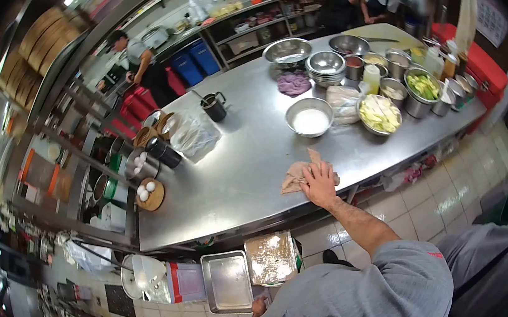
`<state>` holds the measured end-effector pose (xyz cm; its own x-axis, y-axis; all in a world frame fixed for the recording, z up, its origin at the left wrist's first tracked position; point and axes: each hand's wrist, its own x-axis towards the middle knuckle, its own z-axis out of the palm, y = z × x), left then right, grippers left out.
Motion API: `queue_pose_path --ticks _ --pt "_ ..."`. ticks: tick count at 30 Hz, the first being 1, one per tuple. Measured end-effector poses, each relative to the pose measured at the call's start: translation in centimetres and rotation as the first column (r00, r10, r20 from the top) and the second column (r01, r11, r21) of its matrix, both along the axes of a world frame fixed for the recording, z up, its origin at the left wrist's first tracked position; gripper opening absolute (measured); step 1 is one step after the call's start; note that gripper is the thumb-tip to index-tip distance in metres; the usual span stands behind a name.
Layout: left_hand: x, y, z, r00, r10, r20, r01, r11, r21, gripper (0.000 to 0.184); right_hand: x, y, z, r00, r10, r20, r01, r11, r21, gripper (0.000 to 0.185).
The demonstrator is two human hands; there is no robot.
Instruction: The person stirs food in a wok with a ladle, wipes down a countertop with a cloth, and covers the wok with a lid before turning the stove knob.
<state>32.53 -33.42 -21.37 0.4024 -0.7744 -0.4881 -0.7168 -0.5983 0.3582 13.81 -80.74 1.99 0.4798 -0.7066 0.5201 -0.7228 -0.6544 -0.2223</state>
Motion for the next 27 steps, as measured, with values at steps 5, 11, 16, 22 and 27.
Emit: queue_pose_path --ticks 5,11,16,22,27 --pt "1.6 -1.9 -1.1 0.798 0.415 -0.436 -0.485 0.873 -0.056 0.032 -3.4 0.8 0.6 0.998 -0.069 -0.012 0.069 0.998 -0.012 0.044" --pt "2.8 -5.0 1.2 0.622 0.427 -0.656 -0.577 0.817 -0.015 0.031 -12.8 -2.9 -0.1 0.933 -0.361 0.007 0.36 0.932 0.036 0.043" --pt "3.3 -7.9 -0.1 0.839 0.202 -0.505 -0.227 0.974 0.011 0.032 -16.3 -5.3 -1.5 0.905 -0.415 0.09 0.416 0.909 0.007 0.046" --pt "-0.4 -14.1 1.9 0.958 0.182 -0.224 -0.191 0.981 -0.02 0.026 -16.1 -5.9 -1.6 0.898 -0.433 0.077 0.433 0.901 0.009 0.047" --pt "-1.8 -18.9 6.1 0.781 0.451 -0.431 -0.516 0.856 -0.039 0.022 -19.2 -8.1 -0.9 0.922 -0.383 0.049 0.384 0.923 -0.01 0.044"
